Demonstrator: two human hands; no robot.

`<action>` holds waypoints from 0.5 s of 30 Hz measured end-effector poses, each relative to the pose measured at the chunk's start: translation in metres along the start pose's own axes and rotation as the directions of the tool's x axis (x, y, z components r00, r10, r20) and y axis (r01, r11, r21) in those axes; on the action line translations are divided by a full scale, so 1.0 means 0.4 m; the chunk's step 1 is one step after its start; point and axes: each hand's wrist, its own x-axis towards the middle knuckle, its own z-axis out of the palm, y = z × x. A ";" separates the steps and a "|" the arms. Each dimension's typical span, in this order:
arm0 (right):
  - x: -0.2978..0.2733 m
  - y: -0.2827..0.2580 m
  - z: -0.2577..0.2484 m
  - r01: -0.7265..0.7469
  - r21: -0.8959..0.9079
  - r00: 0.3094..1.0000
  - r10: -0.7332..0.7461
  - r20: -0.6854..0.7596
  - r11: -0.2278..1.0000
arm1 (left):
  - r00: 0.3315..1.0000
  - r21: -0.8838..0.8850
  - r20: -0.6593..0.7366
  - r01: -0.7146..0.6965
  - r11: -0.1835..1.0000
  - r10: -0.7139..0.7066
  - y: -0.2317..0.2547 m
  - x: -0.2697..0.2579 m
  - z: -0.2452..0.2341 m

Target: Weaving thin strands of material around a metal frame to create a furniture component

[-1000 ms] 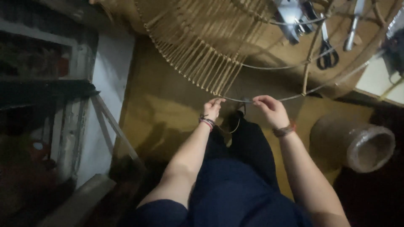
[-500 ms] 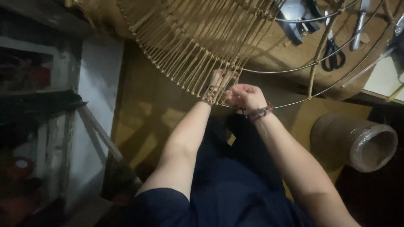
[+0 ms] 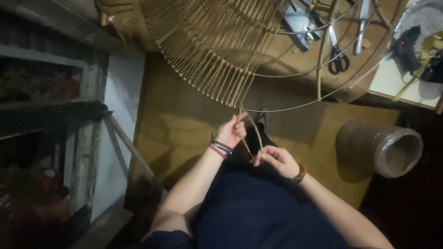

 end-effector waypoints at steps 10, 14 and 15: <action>0.046 0.126 -0.047 -0.073 -0.718 0.996 0.009 -0.092 0.693 | 0.919 0.862 -0.230 0.041 0.505 0.320 -0.068 0.142 -0.157; 0.079 0.435 -0.140 -0.139 -0.984 0.824 0.538 -0.179 -0.113 | 0.987 0.605 -0.058 0.155 0.781 -0.151 -0.021 -0.045 -0.017; 0.082 0.444 -0.143 -0.138 -0.984 0.828 0.531 -0.178 -0.113 | 0.988 0.609 -0.055 0.149 0.779 -0.146 -0.025 -0.045 -0.032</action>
